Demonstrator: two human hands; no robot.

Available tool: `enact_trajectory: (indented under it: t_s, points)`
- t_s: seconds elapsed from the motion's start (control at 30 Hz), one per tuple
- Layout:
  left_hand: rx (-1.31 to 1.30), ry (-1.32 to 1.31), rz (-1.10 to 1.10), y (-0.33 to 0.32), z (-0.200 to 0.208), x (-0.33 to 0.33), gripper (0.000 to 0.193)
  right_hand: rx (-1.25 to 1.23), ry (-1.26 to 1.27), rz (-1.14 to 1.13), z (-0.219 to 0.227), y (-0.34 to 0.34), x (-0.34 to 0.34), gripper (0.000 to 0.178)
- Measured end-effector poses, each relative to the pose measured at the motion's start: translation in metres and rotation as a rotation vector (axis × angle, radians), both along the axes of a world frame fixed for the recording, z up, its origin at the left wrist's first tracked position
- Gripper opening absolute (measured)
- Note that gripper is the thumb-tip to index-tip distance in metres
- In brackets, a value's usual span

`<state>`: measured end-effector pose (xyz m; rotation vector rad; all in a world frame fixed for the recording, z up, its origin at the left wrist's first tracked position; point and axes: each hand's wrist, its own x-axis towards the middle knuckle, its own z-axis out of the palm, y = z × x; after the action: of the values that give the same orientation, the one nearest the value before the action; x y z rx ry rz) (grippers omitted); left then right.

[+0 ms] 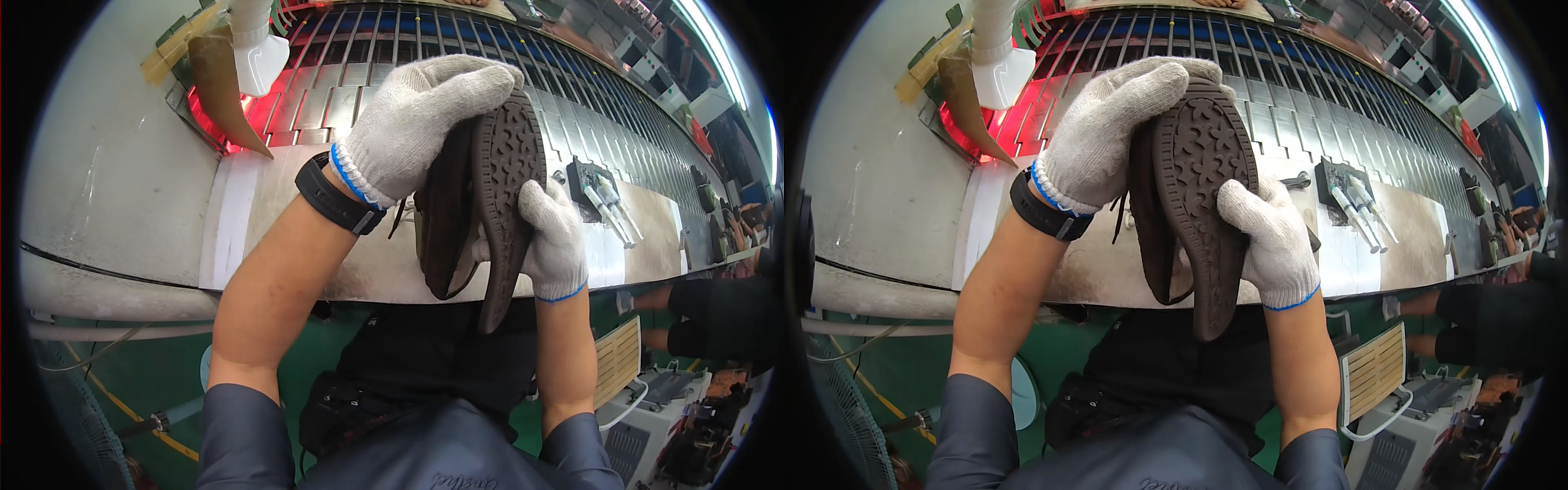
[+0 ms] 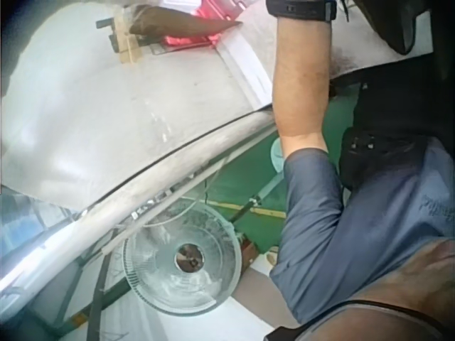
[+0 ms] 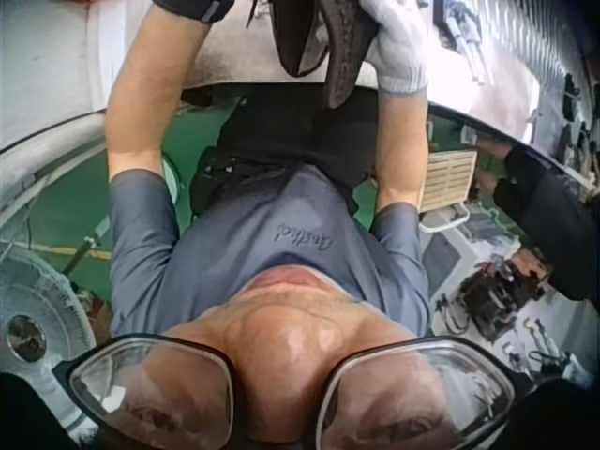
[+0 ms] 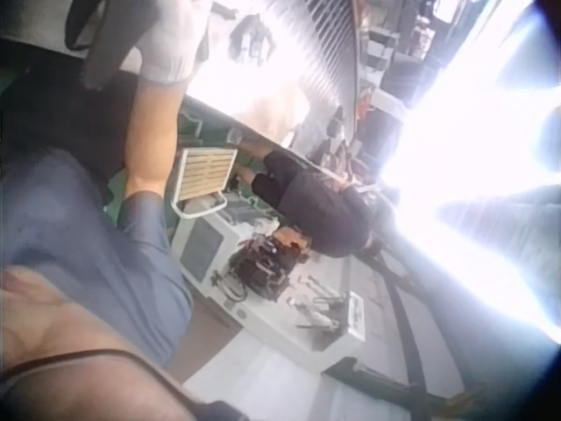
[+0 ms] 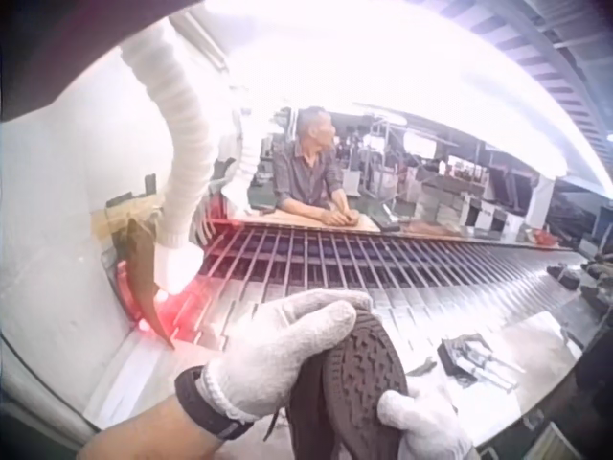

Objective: The person attaches a sole to a shoe upper by hand, hammers the shoe with a hammer, and places it onto a conveyor belt. The person then walks across the room to touch a phone on a chair before returning to the workstation.

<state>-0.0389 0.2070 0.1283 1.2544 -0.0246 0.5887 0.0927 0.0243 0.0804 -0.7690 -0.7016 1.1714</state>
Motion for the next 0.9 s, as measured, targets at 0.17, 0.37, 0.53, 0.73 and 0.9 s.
enact_trajectory:
  t_s: [0.17, 0.37, 0.53, 0.73, 0.9]
  points:
    - [0.019, -0.013, -0.010, 0.005, -0.007, 0.002, 0.049, -0.028, 0.000, -0.017, 0.004, 0.001, -0.006, 0.046]
    - [-0.077, -0.085, -0.009, 0.006, -0.013, 0.006, 0.038, -0.052, -0.138, -0.159, 0.003, 0.004, -0.009, 0.041]
    - [0.039, -0.134, -0.031, 0.009, -0.020, 0.005, 0.050, -0.047, -0.103, -0.144, 0.006, -0.001, -0.010, 0.042]
    - [0.165, -0.130, -0.045, 0.002, -0.010, -0.031, 0.067, -0.177, -0.314, -0.146, 0.036, -0.013, -0.042, 0.037]
    - [0.267, -0.045, 0.199, -0.035, 0.004, -0.088, 0.074, -0.051, -0.552, -0.239, 0.020, -0.032, -0.070, 0.033]
